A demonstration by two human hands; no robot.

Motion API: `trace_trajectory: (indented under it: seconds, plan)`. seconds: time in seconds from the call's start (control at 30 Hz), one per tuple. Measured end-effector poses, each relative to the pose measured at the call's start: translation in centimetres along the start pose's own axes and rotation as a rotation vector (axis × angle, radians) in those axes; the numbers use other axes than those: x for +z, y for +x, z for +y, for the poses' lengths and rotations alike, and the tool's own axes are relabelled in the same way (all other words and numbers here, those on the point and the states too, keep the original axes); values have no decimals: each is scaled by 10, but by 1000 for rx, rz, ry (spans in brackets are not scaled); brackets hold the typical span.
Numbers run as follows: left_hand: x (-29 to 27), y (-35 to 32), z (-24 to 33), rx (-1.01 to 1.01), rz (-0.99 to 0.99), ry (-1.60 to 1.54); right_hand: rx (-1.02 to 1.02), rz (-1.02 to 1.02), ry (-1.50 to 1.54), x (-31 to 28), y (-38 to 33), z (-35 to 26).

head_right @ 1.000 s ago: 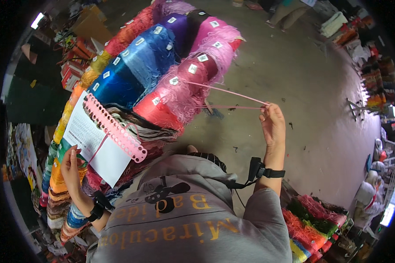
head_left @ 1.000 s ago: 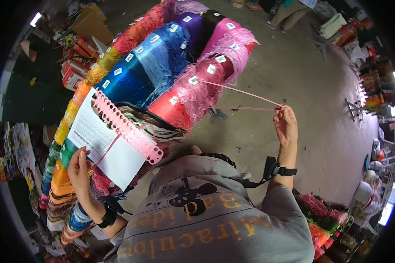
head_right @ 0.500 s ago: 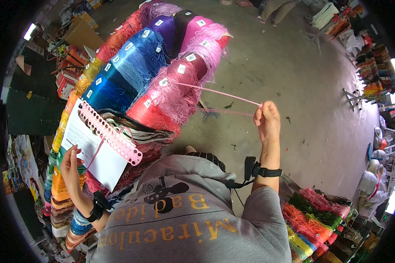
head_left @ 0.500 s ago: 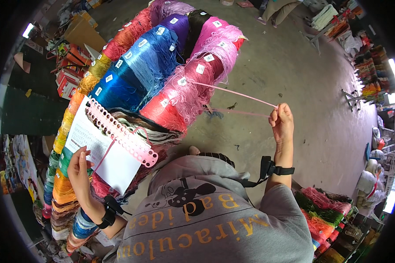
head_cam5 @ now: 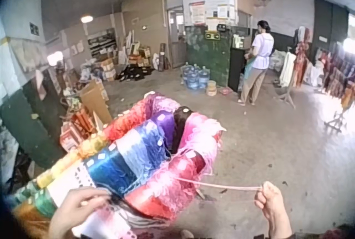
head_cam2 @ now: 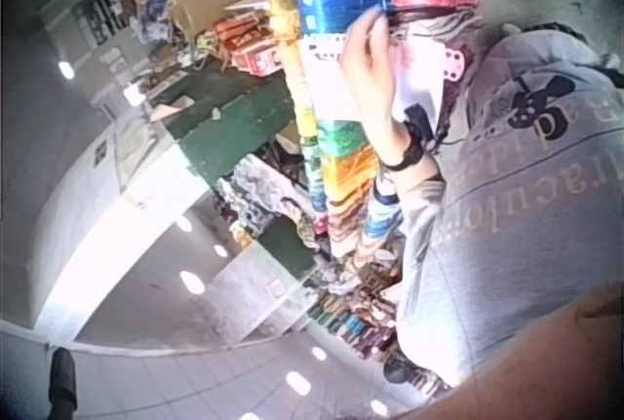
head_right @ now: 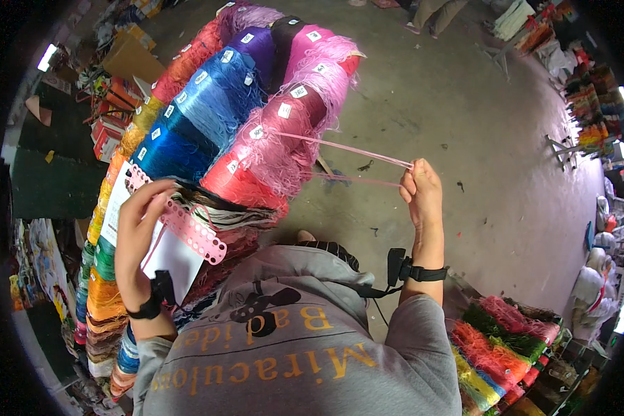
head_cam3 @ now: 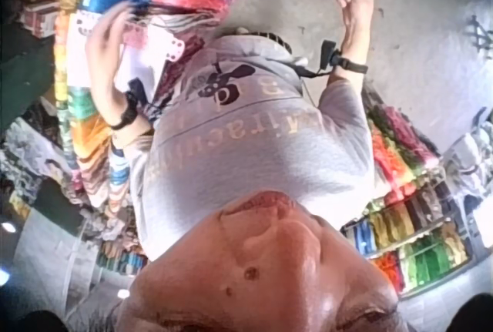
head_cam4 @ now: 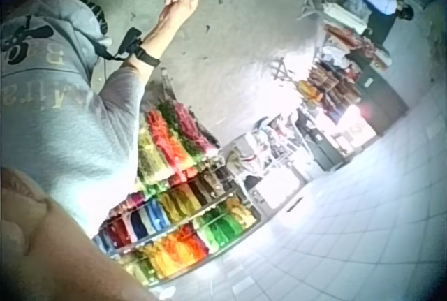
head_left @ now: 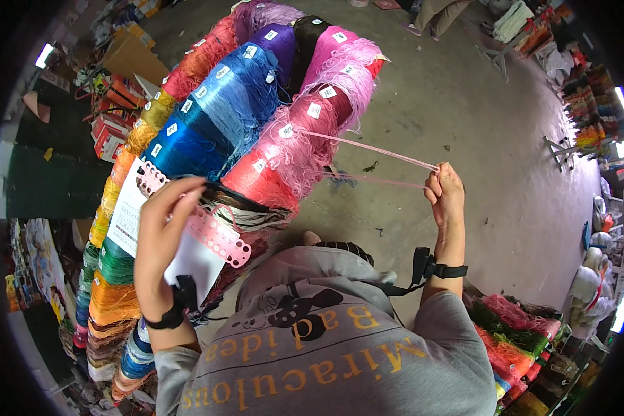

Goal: The person gathers strands of thread from various bundles, loops them through a pink thread organizer while referencing a printed chart, and then walks across the workshop to select more thread from a large wall rack.

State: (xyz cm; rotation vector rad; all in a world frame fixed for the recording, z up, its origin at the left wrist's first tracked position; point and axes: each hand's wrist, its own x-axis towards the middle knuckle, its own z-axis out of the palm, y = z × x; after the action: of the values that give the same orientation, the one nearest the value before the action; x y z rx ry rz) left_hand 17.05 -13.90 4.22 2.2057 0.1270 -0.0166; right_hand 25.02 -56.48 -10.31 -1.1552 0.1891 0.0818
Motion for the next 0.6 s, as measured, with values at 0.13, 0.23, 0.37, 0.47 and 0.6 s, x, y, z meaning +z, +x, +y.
trace_trajectory:
  seconds: [0.13, 0.23, 0.37, 0.47, 0.6]
  plan:
    - [72, 41, 32, 269, -430, -133, 25, -10, 14, 2, -3, -3]
    - [146, 62, 47, -96, -824, -457, 63, -56, 48, 6, -10, -7]
    - [229, 84, 42, -421, -825, -881, 106, -137, 109, 5, -14, -7]
    - [243, 94, 42, -442, -805, -1067, 119, -146, 107, 6, -18, -6]
    - [239, 99, 47, -323, -759, -875, 184, -182, 53, -3, -18, -1]
